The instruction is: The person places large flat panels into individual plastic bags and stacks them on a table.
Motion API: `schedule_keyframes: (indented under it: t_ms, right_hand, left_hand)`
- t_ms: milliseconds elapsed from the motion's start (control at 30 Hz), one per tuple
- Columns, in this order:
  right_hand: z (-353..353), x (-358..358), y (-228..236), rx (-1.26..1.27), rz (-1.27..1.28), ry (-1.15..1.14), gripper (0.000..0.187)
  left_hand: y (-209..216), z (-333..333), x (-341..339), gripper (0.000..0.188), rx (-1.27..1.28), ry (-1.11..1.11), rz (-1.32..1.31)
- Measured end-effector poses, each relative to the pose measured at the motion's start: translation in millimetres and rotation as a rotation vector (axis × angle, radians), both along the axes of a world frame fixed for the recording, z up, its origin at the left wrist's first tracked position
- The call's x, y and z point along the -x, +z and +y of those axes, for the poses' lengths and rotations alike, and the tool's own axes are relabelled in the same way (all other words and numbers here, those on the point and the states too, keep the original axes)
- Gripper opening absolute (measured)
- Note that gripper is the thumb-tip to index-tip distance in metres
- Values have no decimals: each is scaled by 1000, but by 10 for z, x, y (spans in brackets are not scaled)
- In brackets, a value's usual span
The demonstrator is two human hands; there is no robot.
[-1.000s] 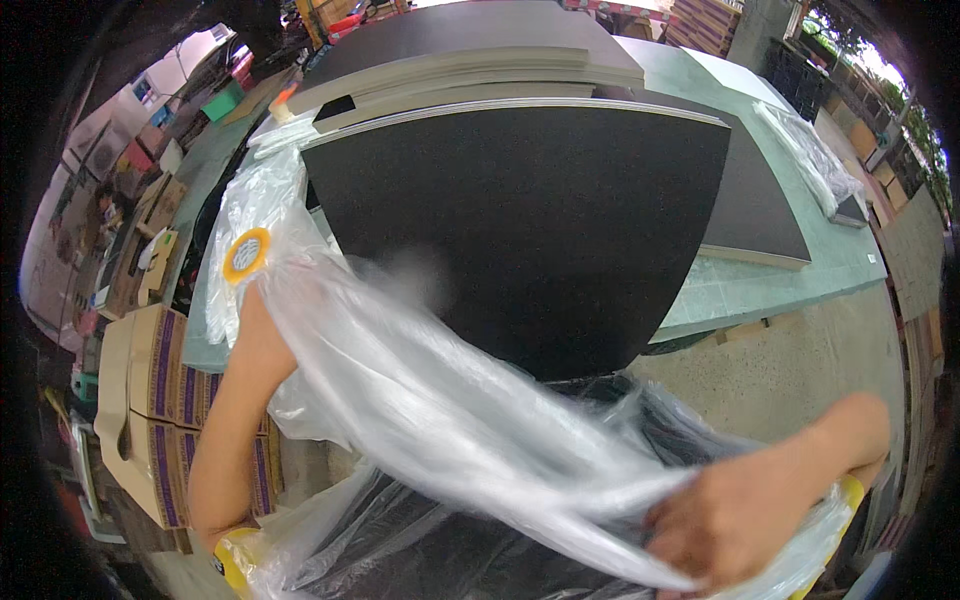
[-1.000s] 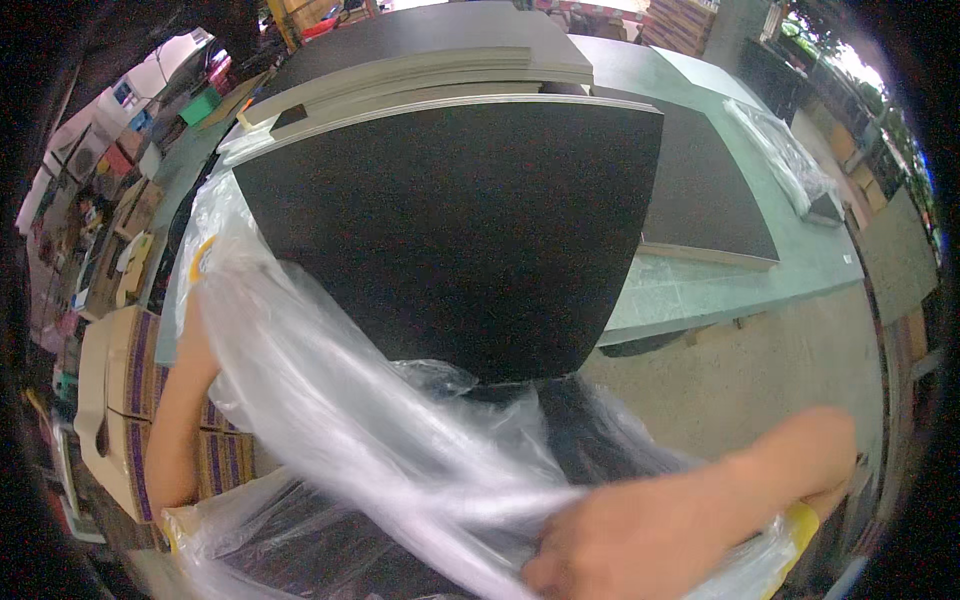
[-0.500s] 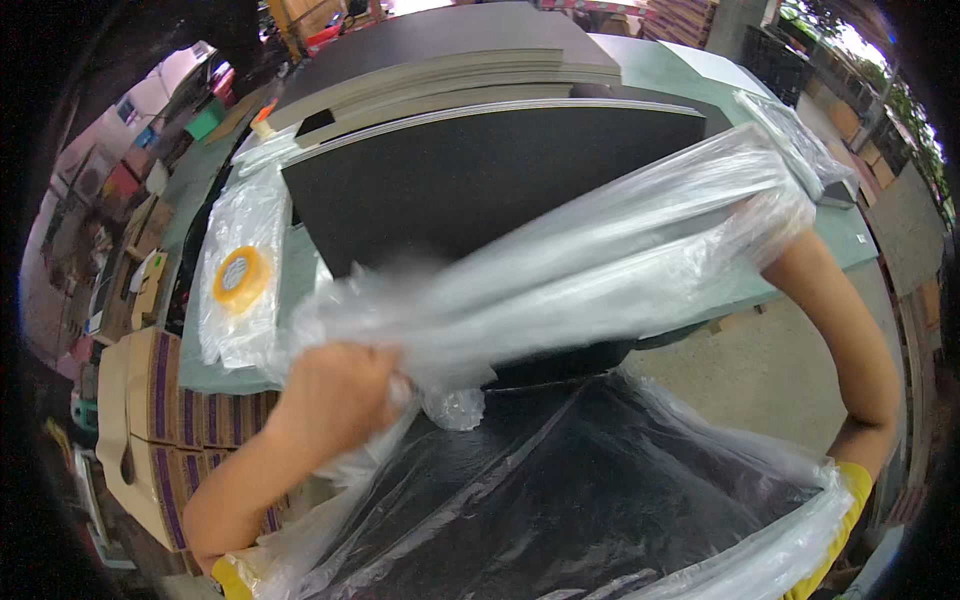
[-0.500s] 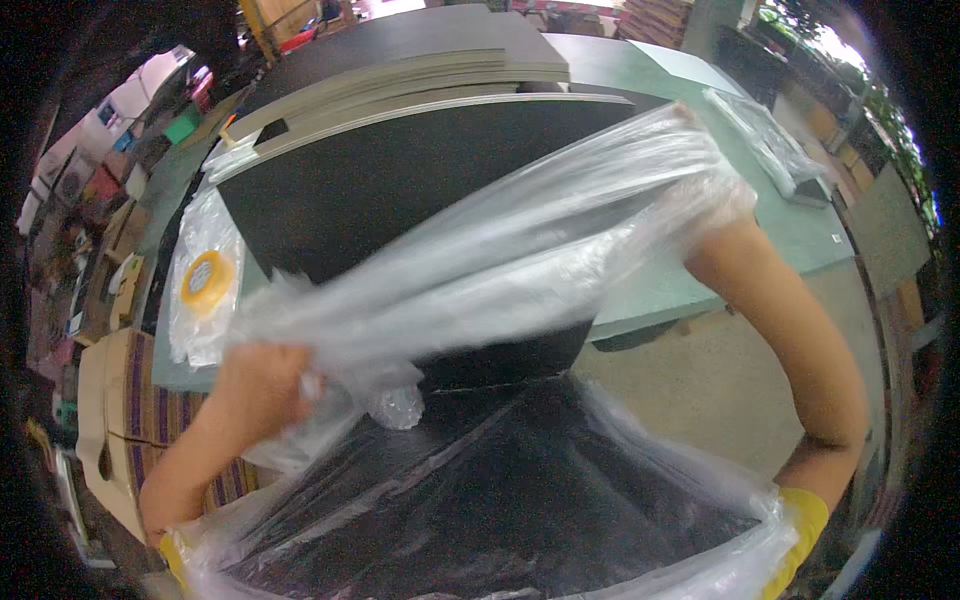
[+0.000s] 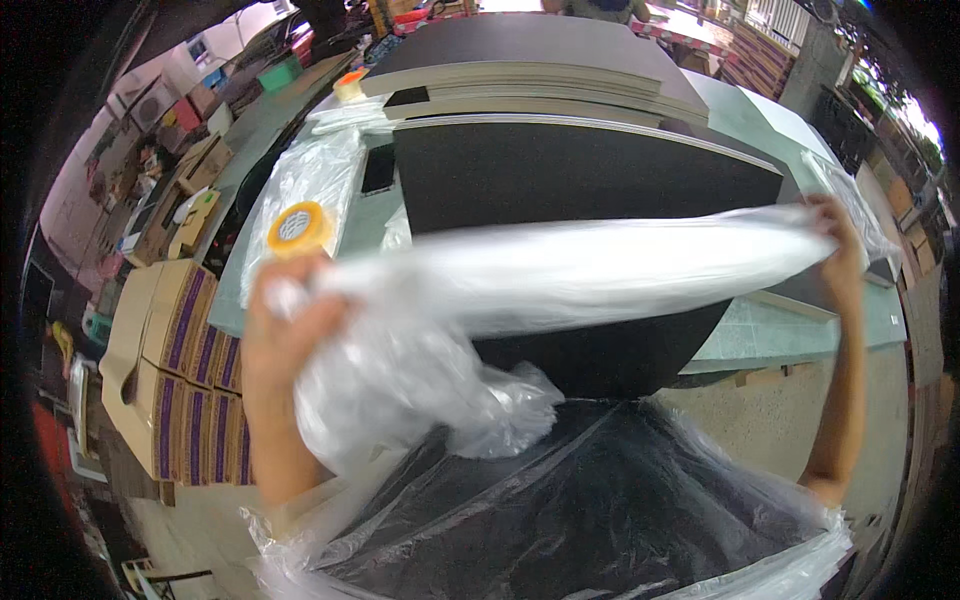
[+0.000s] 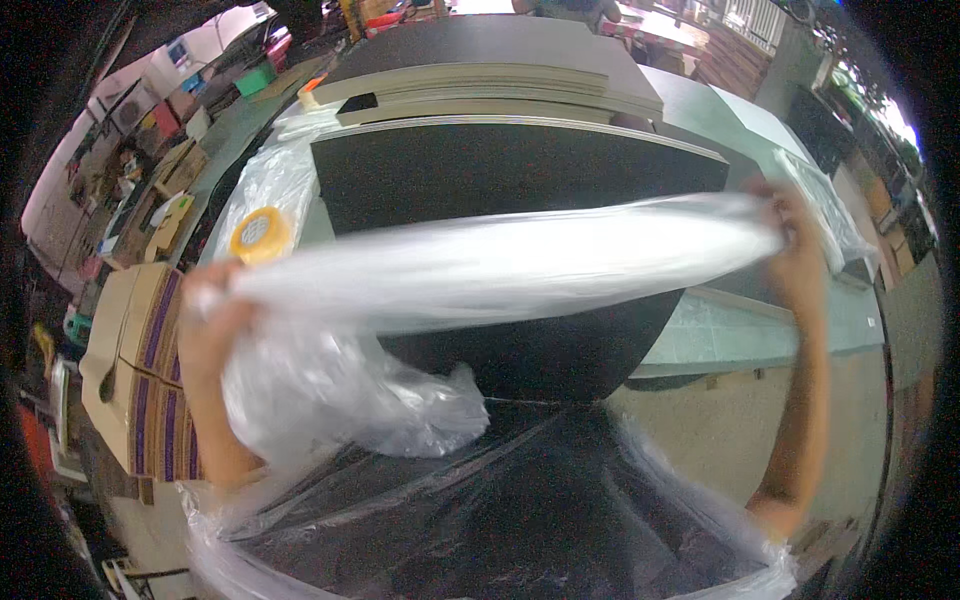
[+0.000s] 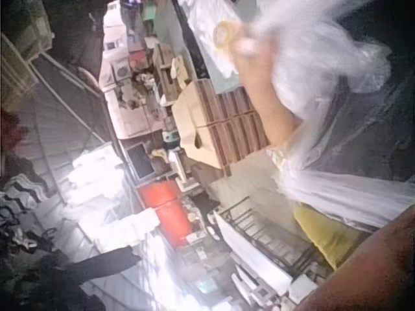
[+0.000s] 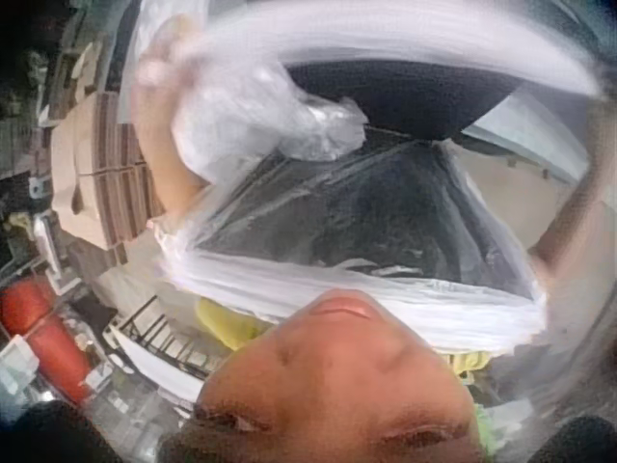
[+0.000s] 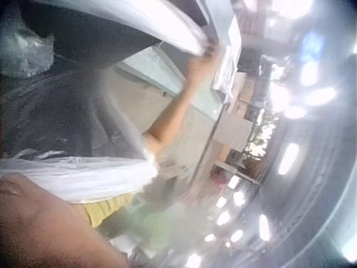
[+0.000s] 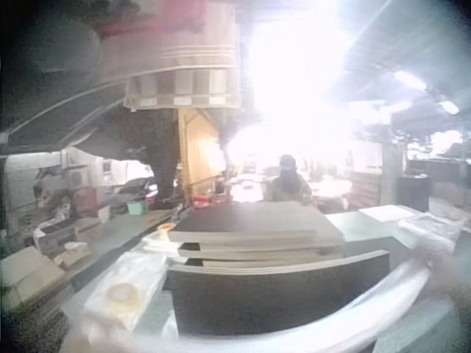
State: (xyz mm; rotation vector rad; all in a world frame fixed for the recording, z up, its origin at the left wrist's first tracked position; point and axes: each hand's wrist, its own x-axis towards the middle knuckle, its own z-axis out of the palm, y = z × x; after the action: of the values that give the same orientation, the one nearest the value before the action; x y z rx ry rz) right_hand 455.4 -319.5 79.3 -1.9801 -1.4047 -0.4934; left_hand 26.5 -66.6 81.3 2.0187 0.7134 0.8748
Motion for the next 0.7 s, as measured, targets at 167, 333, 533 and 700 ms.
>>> schedule_keyframes:
  t_ms: [167,333,533,700]
  right_hand:
    - [485,618,32,42,139,302,61]
    - [657,275,49,7,-88,11,68]
    - [388,678,64,-25,-188,-82,68]
    - [46,685,100,-78,-281,-112,64]
  left_hand:
    - [-144,658,69,31,-735,657,124]
    - [96,447,-521,59,-702,295,123]
    - [33,307,-389,61,-690,271,220]
    - [76,133,-222,54,-944,361,82]
